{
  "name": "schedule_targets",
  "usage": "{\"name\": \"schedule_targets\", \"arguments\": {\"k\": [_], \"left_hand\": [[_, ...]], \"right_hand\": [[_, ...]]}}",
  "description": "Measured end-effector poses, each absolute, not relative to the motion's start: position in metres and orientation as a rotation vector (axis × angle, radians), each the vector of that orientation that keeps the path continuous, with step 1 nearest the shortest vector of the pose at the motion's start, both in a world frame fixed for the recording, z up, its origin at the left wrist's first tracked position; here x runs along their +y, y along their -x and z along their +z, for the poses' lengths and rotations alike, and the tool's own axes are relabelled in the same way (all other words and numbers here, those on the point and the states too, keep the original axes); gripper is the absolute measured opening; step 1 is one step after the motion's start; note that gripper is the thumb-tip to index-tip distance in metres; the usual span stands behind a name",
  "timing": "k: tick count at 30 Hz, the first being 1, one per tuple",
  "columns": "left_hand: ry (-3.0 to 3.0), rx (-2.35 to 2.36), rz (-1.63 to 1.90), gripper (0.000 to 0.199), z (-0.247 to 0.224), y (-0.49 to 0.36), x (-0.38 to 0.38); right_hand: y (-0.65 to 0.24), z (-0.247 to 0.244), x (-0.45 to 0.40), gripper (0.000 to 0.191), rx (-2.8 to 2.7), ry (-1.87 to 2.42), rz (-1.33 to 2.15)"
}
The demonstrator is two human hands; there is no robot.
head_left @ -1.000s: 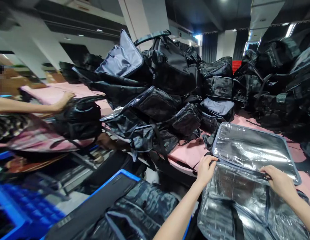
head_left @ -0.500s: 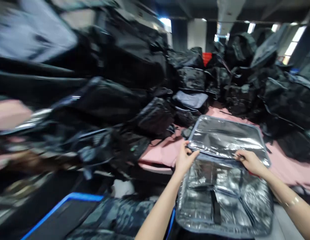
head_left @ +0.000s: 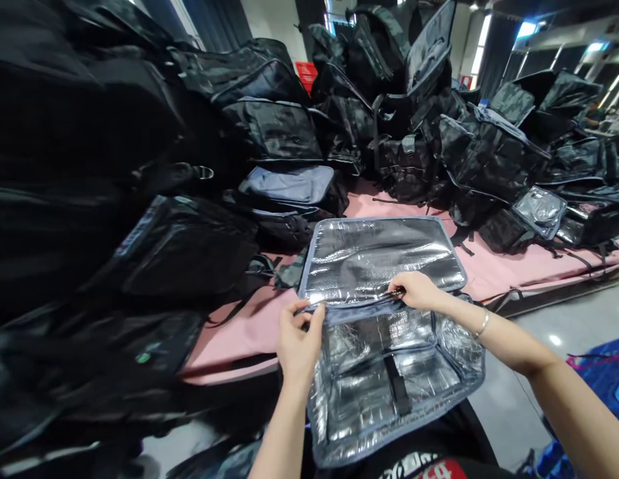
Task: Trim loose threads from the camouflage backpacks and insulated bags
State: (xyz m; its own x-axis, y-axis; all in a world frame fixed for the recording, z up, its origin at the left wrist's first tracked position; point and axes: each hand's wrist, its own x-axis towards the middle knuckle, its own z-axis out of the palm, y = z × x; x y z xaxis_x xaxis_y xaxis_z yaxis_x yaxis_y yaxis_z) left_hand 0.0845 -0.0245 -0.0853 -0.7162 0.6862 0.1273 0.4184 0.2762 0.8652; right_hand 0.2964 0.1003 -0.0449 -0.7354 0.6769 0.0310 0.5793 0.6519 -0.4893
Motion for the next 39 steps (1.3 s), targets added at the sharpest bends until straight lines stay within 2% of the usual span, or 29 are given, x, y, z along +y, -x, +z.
{"name": "schedule_targets", "arguments": {"k": [6,10,13,17,20,25,28,31,35,39], "left_hand": [[-1.732,2.626,1.450,0.032,-0.073,-0.092,-0.028],[-2.204,2.211,1.233,0.024,-0.070,-0.106,-0.011],[-2.336,2.101,1.022,0.023,-0.071,-0.117,0.006],[-2.390,2.087,0.882,0.023,-0.070,-0.123,0.021],[-2.326,2.075,0.781,0.022,-0.066,-0.122,0.024],[-2.140,2.057,0.623,0.024,-0.057,-0.117,0.028],[-2.058,2.050,0.548,0.025,-0.054,-0.116,0.033],[-2.073,1.997,0.558,0.024,-0.055,-0.117,0.036],[-2.189,1.828,0.693,0.022,-0.056,-0.124,0.034],[-2.150,1.941,0.690,0.019,-0.057,-0.135,0.032]], "right_hand": [[-0.289,-0.033,0.115,0.016,-2.639,1.037,0.933],[-0.287,-0.035,0.117,0.011,-2.629,1.040,0.988],[-0.287,-0.038,0.119,0.011,-2.628,1.034,0.990],[-0.291,-0.039,0.120,0.010,-2.624,0.999,0.984],[-0.297,-0.038,0.116,0.018,-2.593,0.984,0.939],[-0.321,-0.036,0.104,0.008,-2.609,1.035,0.563],[-0.332,-0.037,0.102,0.023,-2.656,1.068,0.436],[-0.334,-0.038,0.105,0.026,-2.653,1.179,0.566],[-0.326,-0.038,0.113,0.019,-2.620,1.238,0.771],[-0.319,-0.038,0.114,0.006,-2.619,1.250,0.823]]}}
